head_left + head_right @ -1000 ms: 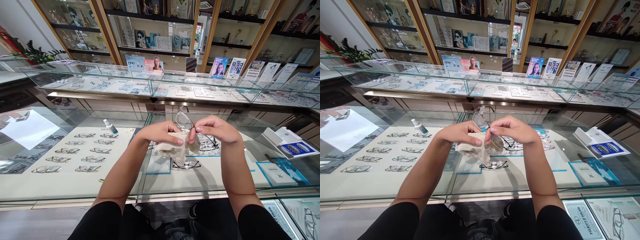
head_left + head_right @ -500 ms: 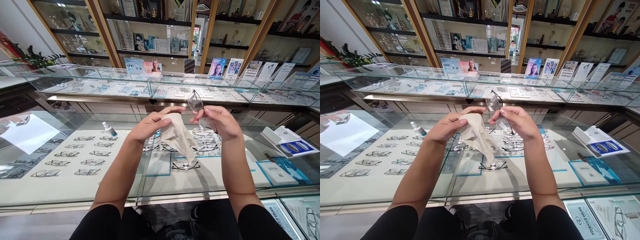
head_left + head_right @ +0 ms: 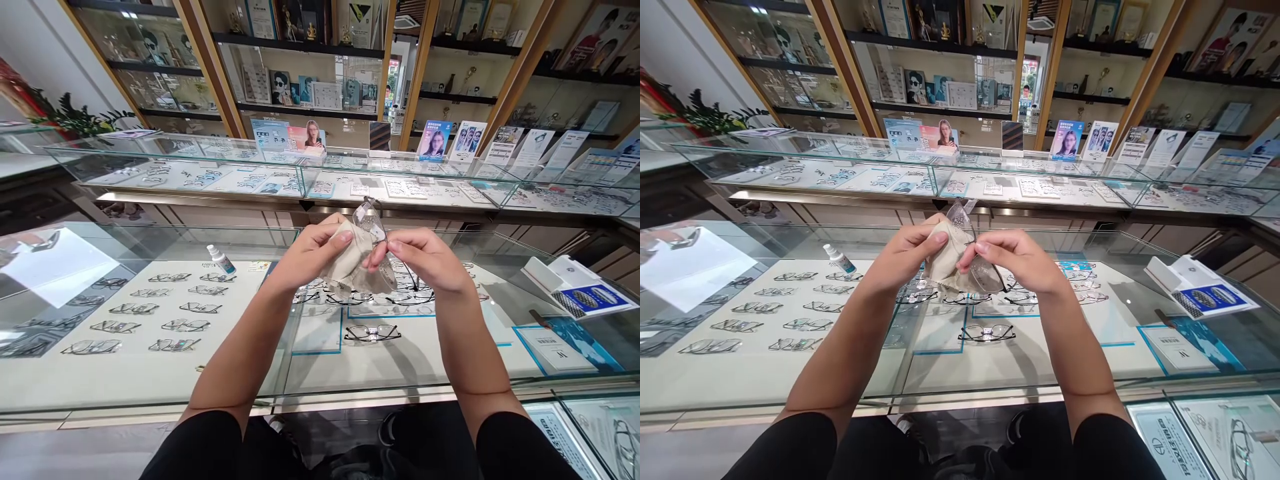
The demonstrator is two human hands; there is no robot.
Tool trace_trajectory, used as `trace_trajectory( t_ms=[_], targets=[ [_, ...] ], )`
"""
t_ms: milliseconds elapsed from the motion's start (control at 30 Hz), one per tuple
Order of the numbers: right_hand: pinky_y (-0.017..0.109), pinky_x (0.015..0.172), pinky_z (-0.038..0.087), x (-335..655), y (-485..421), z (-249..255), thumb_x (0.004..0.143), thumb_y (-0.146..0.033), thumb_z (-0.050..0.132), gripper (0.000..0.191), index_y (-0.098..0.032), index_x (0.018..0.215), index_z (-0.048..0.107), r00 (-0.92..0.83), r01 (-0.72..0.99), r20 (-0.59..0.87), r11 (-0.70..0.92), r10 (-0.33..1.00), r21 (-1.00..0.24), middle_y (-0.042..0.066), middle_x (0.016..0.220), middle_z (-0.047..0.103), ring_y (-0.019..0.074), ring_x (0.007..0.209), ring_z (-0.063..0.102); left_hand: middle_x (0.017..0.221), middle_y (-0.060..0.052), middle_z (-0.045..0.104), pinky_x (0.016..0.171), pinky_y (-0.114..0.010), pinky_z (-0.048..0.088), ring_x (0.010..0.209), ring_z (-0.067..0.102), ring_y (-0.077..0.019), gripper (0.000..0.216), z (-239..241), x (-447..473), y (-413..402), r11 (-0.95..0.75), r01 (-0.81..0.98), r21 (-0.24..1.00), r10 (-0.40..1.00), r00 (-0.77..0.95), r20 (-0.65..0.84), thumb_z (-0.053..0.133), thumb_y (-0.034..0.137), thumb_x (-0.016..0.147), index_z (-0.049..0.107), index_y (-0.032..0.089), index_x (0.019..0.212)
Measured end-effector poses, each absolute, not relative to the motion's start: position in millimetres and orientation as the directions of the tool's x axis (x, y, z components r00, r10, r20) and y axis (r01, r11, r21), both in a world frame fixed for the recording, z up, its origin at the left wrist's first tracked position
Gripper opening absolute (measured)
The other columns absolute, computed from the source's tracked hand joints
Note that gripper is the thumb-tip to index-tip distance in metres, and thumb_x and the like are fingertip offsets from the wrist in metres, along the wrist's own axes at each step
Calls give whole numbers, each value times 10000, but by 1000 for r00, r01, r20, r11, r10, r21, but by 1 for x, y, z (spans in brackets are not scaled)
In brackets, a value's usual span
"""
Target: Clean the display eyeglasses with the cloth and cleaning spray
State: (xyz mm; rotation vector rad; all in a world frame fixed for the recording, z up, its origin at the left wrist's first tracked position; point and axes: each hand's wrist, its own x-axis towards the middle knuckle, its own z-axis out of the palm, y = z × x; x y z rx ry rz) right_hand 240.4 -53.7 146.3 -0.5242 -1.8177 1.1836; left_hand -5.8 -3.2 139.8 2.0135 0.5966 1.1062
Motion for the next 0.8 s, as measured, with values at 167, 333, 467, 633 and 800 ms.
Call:
trace_trajectory(
  t_ms=[167,333,467,633,800],
  targets=[
    [340,949,590,244,-53,146,1078,-439,679,297,-223,994,864,-498,-106,450,462,741,-880,47,927,842,208,966,803,1066,-92,754,840,-306,547,983,679,-210,389,136,-3,-2,-489,-73,869,754,465,463,777,577,957,824,192,928],
    [356,956,601,246,-52,146,1060,-470,700,299,-234,973,861,-462,-109,453,458,762,-882,43,913,840,222,984,808,765,-18,724,621,-236,503,654,611,-115,401,128,6,2,-275,-238,931,851,391,351,965,501,768,763,162,840],
    [357,951,596,246,-50,144,1063,-464,697,293,-242,977,867,-455,-94,458,470,764,-878,41,925,842,215,978,802,741,14,739,606,-214,513,635,641,-102,505,127,12,6,-209,-358,910,892,311,327,1053,368,625,610,185,783],
    [358,924,597,247,-49,145,1076,-468,671,306,-256,1001,878,-463,-91,459,475,758,-875,46,938,845,216,964,797,784,-2,763,598,-218,505,647,664,-115,588,129,11,8,-40,-307,951,871,455,184,1060,408,619,730,175,1046],
    [378,968,603,248,-49,146,1067,-472,683,307,-246,974,869,-447,-97,460,470,767,-877,45,903,838,221,939,798,750,3,691,578,-204,438,640,581,-87,477,129,10,5,-124,-270,955,843,479,245,992,518,730,723,146,861]
  ],
)
